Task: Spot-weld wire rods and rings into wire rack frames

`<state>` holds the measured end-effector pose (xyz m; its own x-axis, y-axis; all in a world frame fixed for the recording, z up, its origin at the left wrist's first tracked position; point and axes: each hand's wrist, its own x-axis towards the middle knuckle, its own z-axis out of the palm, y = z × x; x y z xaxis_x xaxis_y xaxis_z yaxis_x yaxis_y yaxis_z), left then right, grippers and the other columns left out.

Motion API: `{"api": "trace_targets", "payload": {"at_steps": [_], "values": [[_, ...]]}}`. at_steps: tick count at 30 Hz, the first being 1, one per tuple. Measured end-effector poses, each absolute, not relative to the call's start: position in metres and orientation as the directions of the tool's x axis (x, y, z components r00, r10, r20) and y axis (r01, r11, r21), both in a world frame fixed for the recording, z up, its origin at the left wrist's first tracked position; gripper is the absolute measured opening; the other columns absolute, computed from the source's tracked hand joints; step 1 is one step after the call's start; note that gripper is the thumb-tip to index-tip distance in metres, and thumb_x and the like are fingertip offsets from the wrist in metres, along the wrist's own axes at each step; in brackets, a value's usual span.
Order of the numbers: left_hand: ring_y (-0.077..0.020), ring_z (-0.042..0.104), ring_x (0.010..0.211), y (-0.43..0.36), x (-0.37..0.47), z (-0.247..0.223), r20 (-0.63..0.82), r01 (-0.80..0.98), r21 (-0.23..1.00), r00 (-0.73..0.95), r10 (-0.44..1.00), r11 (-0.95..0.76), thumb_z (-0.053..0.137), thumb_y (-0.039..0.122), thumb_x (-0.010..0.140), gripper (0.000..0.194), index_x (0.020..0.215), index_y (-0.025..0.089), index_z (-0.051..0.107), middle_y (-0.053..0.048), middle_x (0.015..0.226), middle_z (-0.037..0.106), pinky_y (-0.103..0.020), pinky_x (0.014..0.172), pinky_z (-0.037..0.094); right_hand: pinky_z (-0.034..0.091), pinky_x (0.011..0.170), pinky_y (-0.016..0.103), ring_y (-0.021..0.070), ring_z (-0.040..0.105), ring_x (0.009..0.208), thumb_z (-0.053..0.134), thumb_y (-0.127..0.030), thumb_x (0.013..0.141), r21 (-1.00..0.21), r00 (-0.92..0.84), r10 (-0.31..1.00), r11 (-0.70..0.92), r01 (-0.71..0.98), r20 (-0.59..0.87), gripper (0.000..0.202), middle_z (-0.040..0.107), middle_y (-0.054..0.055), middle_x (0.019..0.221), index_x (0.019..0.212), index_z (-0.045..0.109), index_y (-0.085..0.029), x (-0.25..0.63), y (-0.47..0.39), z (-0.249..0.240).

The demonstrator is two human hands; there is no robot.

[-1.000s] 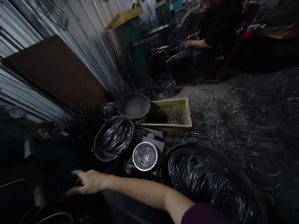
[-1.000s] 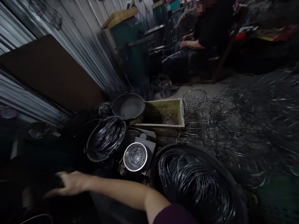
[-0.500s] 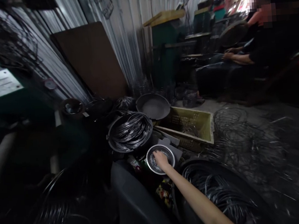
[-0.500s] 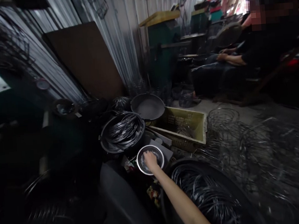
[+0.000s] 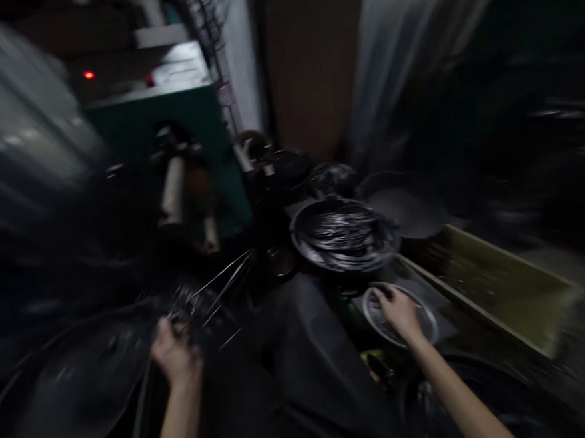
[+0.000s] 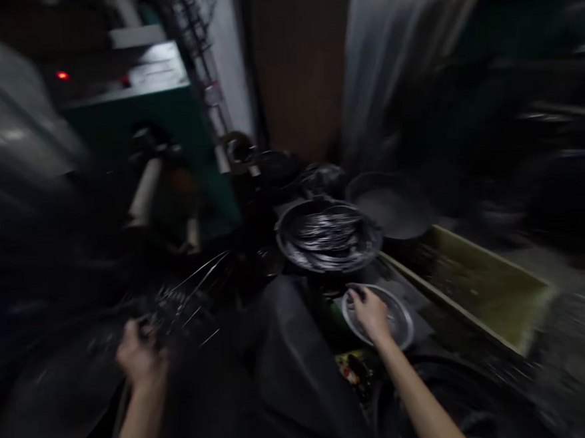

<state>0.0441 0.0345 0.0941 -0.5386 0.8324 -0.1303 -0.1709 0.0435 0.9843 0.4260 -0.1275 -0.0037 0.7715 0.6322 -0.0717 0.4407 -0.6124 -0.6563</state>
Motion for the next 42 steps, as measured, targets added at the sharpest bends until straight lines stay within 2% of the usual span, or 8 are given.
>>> {"api": "trace_targets", "payload": {"at_steps": [1, 3, 5, 8, 16, 21, 32, 42], "values": [[-0.0047, 0.028, 0.033, 0.040, 0.043, 0.088, -0.182, -0.230, 0.971, -0.539, 0.823, 0.064, 0.060, 0.059, 0.065, 0.045, 0.071, 0.016, 0.050, 0.009, 0.047, 0.040, -0.018, 0.033, 0.016, 0.049, 0.081, 0.036, 0.0249, 0.065, 0.087, 0.048, -0.032, 0.082, -0.781, 0.735, 0.672, -0.503, 0.369, -0.086, 0.035, 0.068, 0.013, 0.097, 0.107, 0.063, -0.012, 0.415, -0.116, 0.003], [-0.0039, 0.028, 0.036, 0.050, 0.042, 0.079, -0.153, -0.292, 0.956, -0.527, 0.836, -0.009, 0.061, 0.059, 0.065, 0.046, 0.074, 0.015, 0.053, 0.009, 0.046, 0.038, -0.018, 0.036, 0.016, 0.052, 0.076, 0.035, 0.0221, 0.066, 0.077, 0.058, -0.036, 0.075, -0.941, 0.634, 0.757, -0.311, 0.135, -0.159, 0.034, 0.069, 0.009, 0.087, 0.101, 0.066, -0.015, 0.386, -0.086, 0.017], [-0.0031, 0.028, 0.039, 0.057, 0.039, 0.071, -0.111, -0.328, 0.942, -0.516, 0.850, -0.076, 0.063, 0.057, 0.066, 0.045, 0.073, 0.014, 0.053, 0.009, 0.046, 0.035, -0.016, 0.038, 0.017, 0.055, 0.070, 0.031, 0.0191, 0.066, 0.069, 0.071, -0.037, 0.064, -0.964, 0.521, 0.813, -0.251, -0.090, -0.260, 0.034, 0.069, 0.006, 0.080, 0.090, 0.069, -0.015, 0.350, -0.055, 0.036], [-0.0023, 0.023, 0.039, 0.062, 0.032, 0.066, -0.065, -0.362, 0.921, -0.504, 0.861, -0.142, 0.064, 0.055, 0.069, 0.043, 0.071, 0.013, 0.053, 0.010, 0.045, 0.030, -0.016, 0.040, 0.015, 0.055, 0.062, 0.026, 0.0164, 0.065, 0.063, 0.083, -0.035, 0.050, -0.929, 0.380, 0.853, -0.284, -0.235, -0.357, 0.037, 0.068, 0.006, 0.073, 0.077, 0.069, -0.013, 0.292, -0.012, 0.069], [-0.0024, 0.022, 0.040, 0.077, 0.011, 0.059, -0.072, -0.399, 0.900, -0.534, 0.842, -0.176, 0.064, 0.053, 0.071, 0.042, 0.069, 0.013, 0.053, 0.010, 0.046, 0.028, -0.017, 0.041, 0.014, 0.045, 0.044, 0.016, 0.0118, 0.060, 0.052, 0.085, -0.042, 0.046, -0.917, 0.246, 0.918, -0.223, -0.331, -0.312, 0.044, 0.064, 0.005, 0.059, 0.070, 0.066, -0.010, 0.201, 0.075, 0.099], [-0.0031, 0.024, 0.041, 0.090, 0.006, 0.050, -0.066, -0.390, 0.903, -0.541, 0.838, -0.181, 0.063, 0.055, 0.072, 0.042, 0.068, 0.014, 0.052, 0.009, 0.046, 0.027, -0.017, 0.041, 0.018, 0.043, 0.045, 0.016, 0.0097, 0.059, 0.054, 0.086, -0.039, 0.046, -0.877, 0.231, 0.926, -0.172, -0.449, -0.299, 0.043, 0.065, 0.004, 0.064, 0.071, 0.066, -0.011, 0.181, 0.091, 0.096], [-0.0041, 0.022, 0.042, 0.113, 0.012, 0.045, -0.045, -0.363, 0.916, -0.513, 0.857, -0.170, 0.059, 0.056, 0.075, 0.042, 0.070, 0.015, 0.052, 0.008, 0.048, 0.025, -0.017, 0.040, 0.018, 0.043, 0.043, 0.014, 0.0084, 0.058, 0.053, 0.089, -0.027, 0.038, -0.782, 0.212, 0.877, -0.246, -0.572, -0.431, 0.042, 0.064, 0.002, 0.062, 0.068, 0.065, -0.011, 0.171, 0.105, 0.111], [-0.0045, 0.024, 0.042, 0.115, 0.019, 0.051, -0.055, -0.344, 0.929, -0.496, 0.867, -0.138, 0.059, 0.054, 0.077, 0.040, 0.069, 0.015, 0.053, 0.008, 0.048, 0.028, -0.018, 0.041, 0.020, 0.043, 0.042, 0.013, 0.0080, 0.058, 0.055, 0.083, -0.014, 0.049, -0.715, 0.240, 0.831, -0.242, -0.656, -0.502, 0.028, 0.063, 0.000, 0.064, 0.070, 0.064, -0.013, 0.172, 0.106, 0.114]]}}
